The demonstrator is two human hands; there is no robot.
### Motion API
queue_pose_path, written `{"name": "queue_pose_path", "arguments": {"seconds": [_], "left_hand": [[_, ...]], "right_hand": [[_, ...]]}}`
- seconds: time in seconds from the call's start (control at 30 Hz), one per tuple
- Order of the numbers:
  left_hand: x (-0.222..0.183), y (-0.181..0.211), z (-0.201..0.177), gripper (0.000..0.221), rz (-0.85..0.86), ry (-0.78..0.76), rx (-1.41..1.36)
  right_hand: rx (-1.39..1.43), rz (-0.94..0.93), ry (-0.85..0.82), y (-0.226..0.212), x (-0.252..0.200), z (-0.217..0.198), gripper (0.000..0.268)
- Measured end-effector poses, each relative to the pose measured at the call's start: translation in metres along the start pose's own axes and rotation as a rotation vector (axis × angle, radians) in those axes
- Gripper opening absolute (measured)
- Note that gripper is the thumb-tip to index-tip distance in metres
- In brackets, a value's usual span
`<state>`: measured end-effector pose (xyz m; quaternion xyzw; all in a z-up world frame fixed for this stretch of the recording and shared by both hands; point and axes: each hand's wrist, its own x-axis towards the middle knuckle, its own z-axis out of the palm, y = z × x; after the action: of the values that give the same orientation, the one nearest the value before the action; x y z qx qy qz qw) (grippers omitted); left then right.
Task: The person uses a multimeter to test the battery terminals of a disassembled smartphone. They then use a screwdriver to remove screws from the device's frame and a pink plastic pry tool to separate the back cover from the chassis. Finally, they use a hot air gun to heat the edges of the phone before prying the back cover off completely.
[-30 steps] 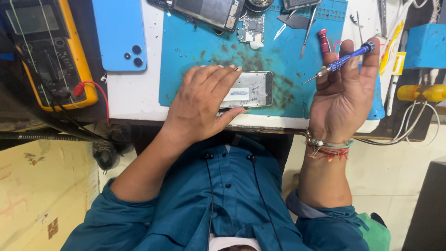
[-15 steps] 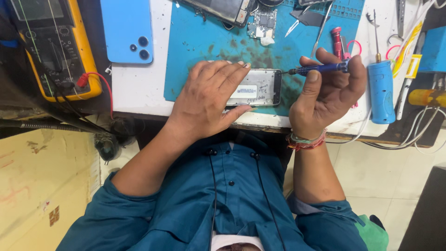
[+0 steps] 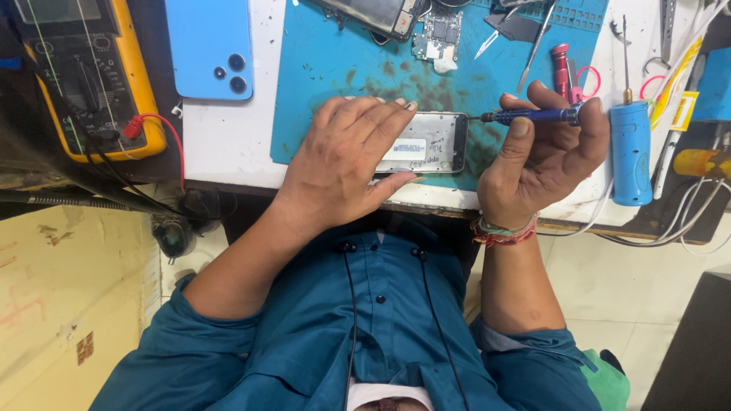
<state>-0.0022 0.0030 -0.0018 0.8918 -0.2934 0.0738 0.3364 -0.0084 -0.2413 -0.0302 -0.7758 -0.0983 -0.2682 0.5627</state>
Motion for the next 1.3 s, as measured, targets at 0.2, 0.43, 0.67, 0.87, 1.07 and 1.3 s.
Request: {"name": "queue_pose_path", "arguments": {"seconds": [0.2, 0.43, 0.67, 0.87, 1.07, 1.3], "left_hand": [[0.001, 0.001, -0.001, 0.072, 0.002, 0.004, -0.003], [0.001, 0.001, -0.001, 0.071, -0.021, -0.012, -0.013], [0.004, 0.001, -0.004, 0.069, -0.018, 0.003, -0.015], [-0.001, 0.001, -0.001, 0.068, -0.017, -0.012, -0.022], [0.0, 0.001, -0.001, 0.069, -0.031, -0.018, -0.025], [0.001, 0.0, -0.001, 0.069, -0.031, -0.021, -0.022]], "right_hand": [[-0.14, -0.166, -0.079, -0.013, 0.016, 0.004, 0.051], [-0.265, -0.309, -0.131, -0.011, 0.041, 0.003, 0.03], [-0.051, -0.321, -0.149, -0.003, 0.047, 0.016, 0.029], [0.131, -0.046, -0.097, 0.007, 0.038, 0.008, 0.026], [0.102, -0.109, -0.093, 0.013, 0.037, 0.007, 0.031], [0.136, -0.14, -0.085, 0.012, 0.039, 0.011, 0.029]]}}
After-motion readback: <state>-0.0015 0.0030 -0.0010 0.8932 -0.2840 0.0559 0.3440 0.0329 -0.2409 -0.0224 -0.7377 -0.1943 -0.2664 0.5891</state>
